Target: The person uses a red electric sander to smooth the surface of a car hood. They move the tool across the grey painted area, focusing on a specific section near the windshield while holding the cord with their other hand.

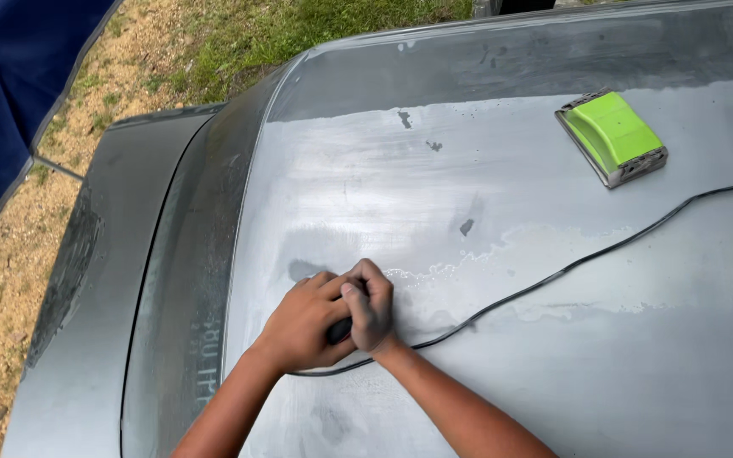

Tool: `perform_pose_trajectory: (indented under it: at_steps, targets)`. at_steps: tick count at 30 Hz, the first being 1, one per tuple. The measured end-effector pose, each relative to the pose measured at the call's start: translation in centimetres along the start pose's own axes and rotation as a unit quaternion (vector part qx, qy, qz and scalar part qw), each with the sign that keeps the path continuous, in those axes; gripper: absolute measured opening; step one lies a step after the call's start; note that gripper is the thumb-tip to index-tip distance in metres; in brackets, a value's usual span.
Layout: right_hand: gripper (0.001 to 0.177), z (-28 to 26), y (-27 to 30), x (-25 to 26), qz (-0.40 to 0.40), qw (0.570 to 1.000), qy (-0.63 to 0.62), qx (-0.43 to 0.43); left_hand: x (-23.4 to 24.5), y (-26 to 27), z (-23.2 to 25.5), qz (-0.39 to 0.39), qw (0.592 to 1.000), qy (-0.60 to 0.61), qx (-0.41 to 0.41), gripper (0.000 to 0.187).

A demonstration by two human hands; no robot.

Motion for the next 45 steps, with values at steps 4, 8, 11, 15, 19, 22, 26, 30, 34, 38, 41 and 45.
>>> perform_pose_trajectory:
  at_steps: [4, 8, 11, 15, 19, 22, 26, 30, 34, 38, 41, 45]
  targets:
    - [0.021, -1.9, 0.1, 1.8, 0.022, 0.999, 0.027, -0.014, 1.0, -2.3, 2.4, 0.029, 0.996, 0.034, -0.081, 0.023]
    - [0.014, -2.4, -1.3, 10.1, 0.018, 0.999, -0.003, -0.04, -3.0, -7.9, 7.0, 0.018, 0.998, 0.012, -0.065, 0.034]
    - [0.014, -3.9, -3.2, 18.1, 0.023, 0.999, 0.028, -0.035, -5.4, -13.9, 11.9, 0.032, 0.997, 0.021, -0.064, 0.035]
    - [0.035, -4.4, -3.9, 30.3, 0.028, 0.994, 0.08, -0.063, -9.1, -20.6, 19.2, 0.047, 0.997, 0.063, -0.025, 0.047]
    - [0.031, -5.7, -6.0, 42.6, -0.011, 0.997, 0.016, -0.078, -14.2, -27.2, 25.8, 0.028, 0.994, 0.107, 0.021, 0.045]
    - [0.028, -3.1, -8.3, 53.0, -0.038, 0.998, -0.018, -0.044, -18.3, -31.1, 28.9, 0.117, 0.987, 0.096, 0.046, 0.038]
    - [0.032, 4.1, -8.6, 54.9, -0.059, 0.995, -0.075, -0.016, -18.0, -30.8, 26.0, 0.146, 0.98, 0.13, 0.041, 0.034]
    - [0.032, -4.2, -6.5, 32.8, 0.029, 0.996, -0.006, -0.08, -11.6, -24.2, 19.2, 0.069, 0.99, 0.124, 0.01, 0.027]
    - [0.03, -1.1, -5.8, 21.5, -0.012, 0.999, -0.005, -0.05, -7.5, -16.2, 12.0, 0.095, 0.992, 0.084, 0.003, 0.033]
    - [0.029, 2.7, -3.9, 11.6, -0.032, 0.998, 0.05, 0.002, -2.3, -7.7, 6.5, 0.044, 0.997, 0.043, 0.035, 0.041]
    - [0.027, 2.9, -1.2, 3.9, -0.029, 0.999, 0.008, -0.016, -1.0, -1.6, 2.9, 0.035, 0.998, 0.028, 0.048, 0.032]
    - [0.02, -0.1, 1.7, -3.7, -0.053, 0.998, 0.016, 0.0, 2.8, 3.7, 1.4, 0.095, 0.992, 0.083, 0.011, 0.016]
Point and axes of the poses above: each hand's wrist, its own y-axis away from the middle knuckle, its own x-axis out of the back of the hand, z = x × y, the point moved 2 cm from there along -y, towards the middle knuckle, and after that the axes turned 1 degree about y, right-handed, at the moved point
